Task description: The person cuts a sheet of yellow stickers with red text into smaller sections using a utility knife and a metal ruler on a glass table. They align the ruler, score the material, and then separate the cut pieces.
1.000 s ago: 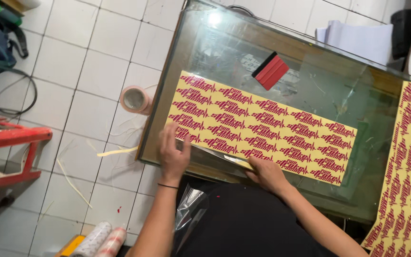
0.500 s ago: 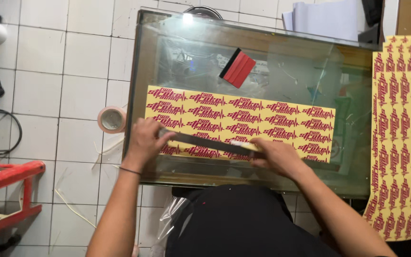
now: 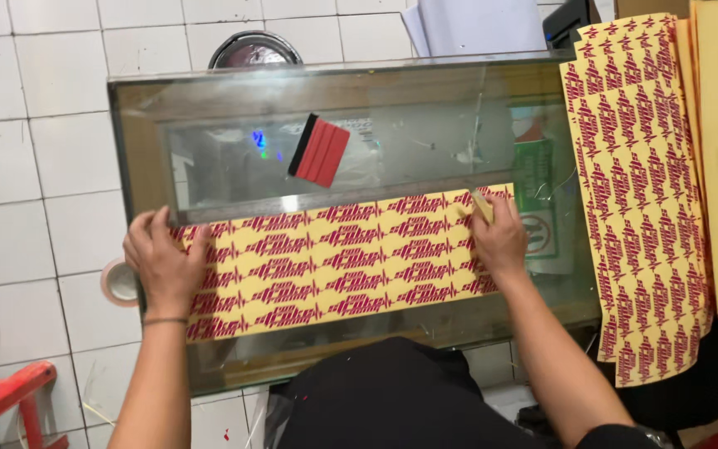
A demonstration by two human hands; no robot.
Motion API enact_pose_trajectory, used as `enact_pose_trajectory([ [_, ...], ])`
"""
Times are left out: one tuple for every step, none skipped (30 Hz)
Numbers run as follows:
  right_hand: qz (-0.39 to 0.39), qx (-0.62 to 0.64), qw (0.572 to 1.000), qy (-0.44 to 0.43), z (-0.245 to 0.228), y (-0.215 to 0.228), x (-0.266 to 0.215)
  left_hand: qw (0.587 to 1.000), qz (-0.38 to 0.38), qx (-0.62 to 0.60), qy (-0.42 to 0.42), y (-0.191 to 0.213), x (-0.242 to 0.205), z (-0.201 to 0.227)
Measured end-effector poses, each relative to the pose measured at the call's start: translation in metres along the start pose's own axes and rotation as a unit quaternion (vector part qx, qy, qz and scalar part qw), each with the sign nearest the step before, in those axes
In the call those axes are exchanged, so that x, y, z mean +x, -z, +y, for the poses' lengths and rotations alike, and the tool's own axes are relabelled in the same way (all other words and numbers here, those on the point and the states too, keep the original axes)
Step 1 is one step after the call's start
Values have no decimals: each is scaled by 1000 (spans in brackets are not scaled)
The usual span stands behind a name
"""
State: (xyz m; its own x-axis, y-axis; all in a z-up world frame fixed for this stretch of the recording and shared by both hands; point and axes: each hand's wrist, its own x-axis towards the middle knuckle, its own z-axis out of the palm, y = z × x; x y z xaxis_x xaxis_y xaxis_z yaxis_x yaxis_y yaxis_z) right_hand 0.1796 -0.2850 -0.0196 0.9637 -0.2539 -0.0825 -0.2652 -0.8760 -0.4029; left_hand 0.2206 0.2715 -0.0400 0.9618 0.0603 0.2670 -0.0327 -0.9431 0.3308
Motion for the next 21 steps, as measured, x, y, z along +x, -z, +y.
enact_pose_trajectory([
  [38, 0, 999, 1, 21, -13, -2, 1000, 13, 12, -4, -2, -5, 11],
  [77, 1, 997, 1, 41, -27, -6, 999, 25, 23, -9, -5, -10, 21],
  [71, 1, 997, -5, 35, -21, -1, 1000, 17, 25, -10, -9, -12, 28],
  [94, -18, 995, 29, 29, -15, 3, 998, 33, 49, -11, -13, -15, 35],
  [119, -36, 990, 64, 23, -9, 8, 996, 52, 74, -12, -17, -16, 42],
  [115, -35, 991, 58, 13, -4, 11, 996, 45, 75, -14, -19, -18, 47],
  [104, -47, 992, 54, 2, 1, 17, 995, 58, 76, -3, -22, -18, 52],
  [93, -59, 993, 49, -9, 8, 23, 994, 71, 77, 7, -23, -19, 56],
  [93, -58, 993, 49, -6, 2, 23, 994, 71, 78, 6, -20, -17, 60],
  [89, -83, 991, 48, -3, -3, 22, 995, 75, 61, 11, -17, -16, 64],
  [85, -108, 989, 47, -1, -7, 22, 996, 80, 44, 15, -15, -14, 68],
  [86, -109, 989, 46, 3, -10, 19, 996, 81, 43, 14, -18, -12, 66],
  [94, -106, 989, 45, 7, -14, 15, 996, 85, 30, 28, -20, -14, 63],
  [103, -103, 988, 43, 12, -17, 9, 995, 90, 16, 43, -22, -17, 60],
  [98, -104, 989, 42, 14, -17, 6, 995, 85, 17, 44, -21, -18, 61],
  [102, -91, 990, 43, 16, -17, 3, 995, 88, 18, 50, -19, -19, 61],
  [112, -79, 990, 43, 18, -16, 2, 994, 93, 15, 52, -21, -15, 62],
  [113, -80, 990, 41, 18, -15, -3, 994, 92, 13, 50, -21, -17, 62],
  [117, -79, 989, 45, 17, -15, -6, 994, 95, 17, 49, -21, -18, 61],
  [120, -79, 988, 49, 16, -13, -9, 994, 98, 21, 47, -21, -18, 61],
  [124, -79, 988, 48, 16, -17, -11, 994, 100, 19, 45, -17, -17, 66],
])
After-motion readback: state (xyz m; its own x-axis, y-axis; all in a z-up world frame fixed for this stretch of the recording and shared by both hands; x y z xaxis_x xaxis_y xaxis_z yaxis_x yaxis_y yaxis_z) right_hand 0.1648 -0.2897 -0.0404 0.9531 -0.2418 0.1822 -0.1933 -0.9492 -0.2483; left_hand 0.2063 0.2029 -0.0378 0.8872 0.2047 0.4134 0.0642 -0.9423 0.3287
